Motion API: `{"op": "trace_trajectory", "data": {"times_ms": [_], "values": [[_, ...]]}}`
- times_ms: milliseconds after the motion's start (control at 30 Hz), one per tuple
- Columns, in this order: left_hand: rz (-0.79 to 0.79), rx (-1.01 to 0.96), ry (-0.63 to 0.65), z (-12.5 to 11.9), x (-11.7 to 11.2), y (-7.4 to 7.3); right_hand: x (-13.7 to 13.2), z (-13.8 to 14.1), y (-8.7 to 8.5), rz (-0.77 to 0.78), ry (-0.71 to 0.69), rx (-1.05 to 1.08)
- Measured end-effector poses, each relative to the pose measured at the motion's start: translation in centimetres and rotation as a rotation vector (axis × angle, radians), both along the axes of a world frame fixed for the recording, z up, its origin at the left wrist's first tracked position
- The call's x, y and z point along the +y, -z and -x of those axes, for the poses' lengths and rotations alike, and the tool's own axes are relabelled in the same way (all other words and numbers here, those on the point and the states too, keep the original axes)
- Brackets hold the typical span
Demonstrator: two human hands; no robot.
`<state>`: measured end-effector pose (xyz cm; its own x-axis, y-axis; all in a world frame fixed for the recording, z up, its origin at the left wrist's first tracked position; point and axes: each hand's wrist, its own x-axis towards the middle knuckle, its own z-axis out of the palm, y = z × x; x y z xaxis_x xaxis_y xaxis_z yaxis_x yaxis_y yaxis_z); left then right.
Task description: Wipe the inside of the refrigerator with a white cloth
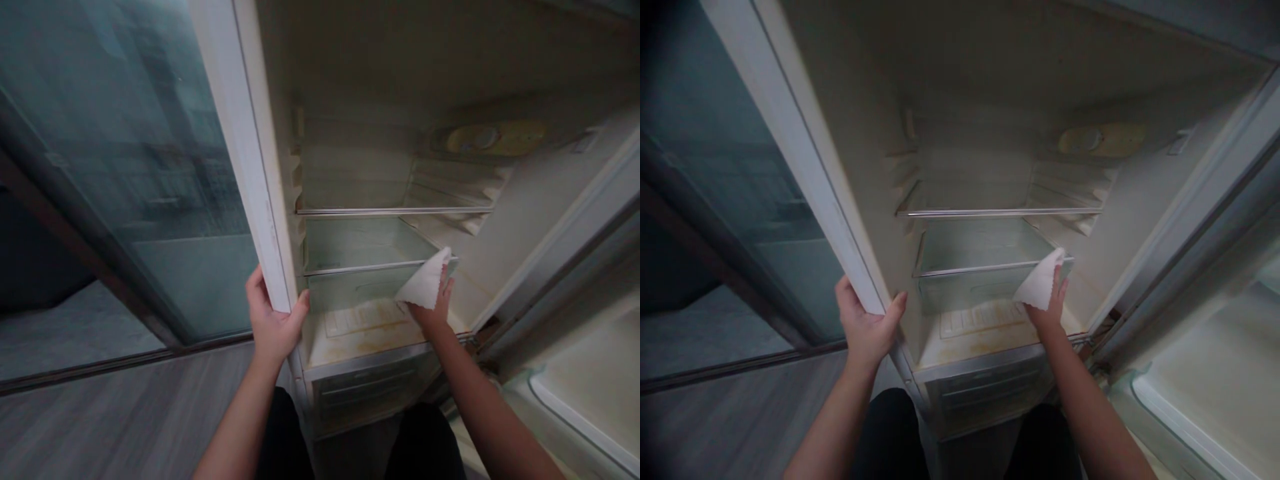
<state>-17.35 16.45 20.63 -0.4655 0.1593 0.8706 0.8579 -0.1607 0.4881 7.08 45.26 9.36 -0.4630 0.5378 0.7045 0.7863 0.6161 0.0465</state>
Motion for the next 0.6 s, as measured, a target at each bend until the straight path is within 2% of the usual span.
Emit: {"op": "trace_trajectory", "data": {"times_ms": [100, 200, 267, 367, 500, 600], "values": [[0.027, -0.005, -0.003, 0.0, 0.0, 0.0, 1.3, -1.5, -0.7, 0.028, 0.019, 0.063], [0.018, -0.008, 0.012, 0.0, -0.1, -0.1, 1.6, -2.6, -1.5, 0.093, 0.142, 0.09], [0.01, -0.013, 0.021, -0.1, -0.1, -0.2, 1.0, -3.1, -1.4, 0.134, 0.21, 0.043], [0.01, -0.029, 0.02, -0.1, 0.0, -0.2, -0.6, -3.5, 0.2, 0.216, 0.227, -0.085], [0.013, -0.041, 0.002, -0.2, 0.0, -0.2, -2.1, -3.8, 2.7, 0.292, 0.133, -0.181], [0.007, -0.042, 0.007, -0.2, 0.0, -0.1, -3.1, -3.4, 3.2, 0.312, 0.101, -0.157]]}}
